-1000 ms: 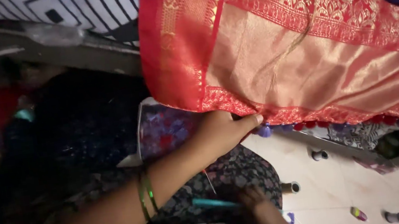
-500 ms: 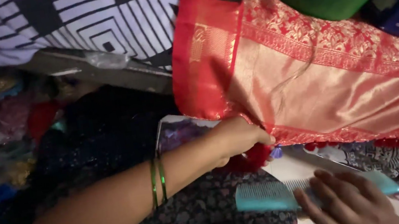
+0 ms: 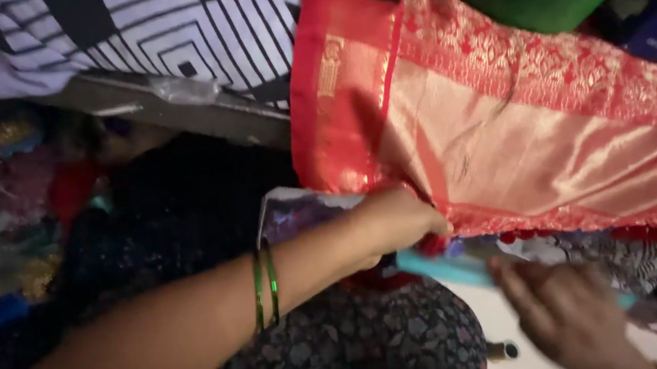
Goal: Attaching decorative tassels and thread to the edge of a saree.
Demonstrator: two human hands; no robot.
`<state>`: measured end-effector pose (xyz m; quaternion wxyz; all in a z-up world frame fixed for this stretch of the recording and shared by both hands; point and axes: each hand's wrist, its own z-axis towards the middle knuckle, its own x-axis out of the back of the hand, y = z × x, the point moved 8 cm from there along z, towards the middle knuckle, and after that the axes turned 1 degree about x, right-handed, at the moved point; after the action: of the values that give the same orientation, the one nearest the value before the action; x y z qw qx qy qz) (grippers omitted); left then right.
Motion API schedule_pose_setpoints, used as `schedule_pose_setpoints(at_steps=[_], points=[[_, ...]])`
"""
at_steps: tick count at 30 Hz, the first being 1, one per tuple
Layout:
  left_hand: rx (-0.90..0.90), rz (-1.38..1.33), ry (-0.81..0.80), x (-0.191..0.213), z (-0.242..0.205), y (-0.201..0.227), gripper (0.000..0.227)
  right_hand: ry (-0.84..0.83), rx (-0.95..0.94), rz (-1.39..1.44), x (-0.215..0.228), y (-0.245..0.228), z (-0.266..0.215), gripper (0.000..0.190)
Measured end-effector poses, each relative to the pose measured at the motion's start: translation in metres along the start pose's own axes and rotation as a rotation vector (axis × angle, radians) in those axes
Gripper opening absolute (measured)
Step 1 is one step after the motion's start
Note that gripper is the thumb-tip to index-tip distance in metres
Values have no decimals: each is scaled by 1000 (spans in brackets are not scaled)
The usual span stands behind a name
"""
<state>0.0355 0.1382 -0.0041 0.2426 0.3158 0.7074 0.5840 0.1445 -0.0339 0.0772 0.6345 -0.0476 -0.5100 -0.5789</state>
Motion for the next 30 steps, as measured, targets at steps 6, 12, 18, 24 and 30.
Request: schedule_pose_setpoints(at_steps=[6, 12, 18, 24, 30], points=[[104, -261, -95, -2, -3, -3, 20, -142, 226, 159, -47, -20, -95, 36], [90, -216, -88, 1, 1, -3, 20, -232, 140, 195, -20, 11, -105, 45], [162, -343, -226, -9, 0, -5, 19, -121, 33, 303, 19, -11, -23, 42], [134, -88, -120, -4, 2, 1, 22, -107, 100, -58, 20, -8, 17, 53], [0, -123, -63, -2, 13, -5, 21, -107, 202, -16, 8, -21, 3, 49]])
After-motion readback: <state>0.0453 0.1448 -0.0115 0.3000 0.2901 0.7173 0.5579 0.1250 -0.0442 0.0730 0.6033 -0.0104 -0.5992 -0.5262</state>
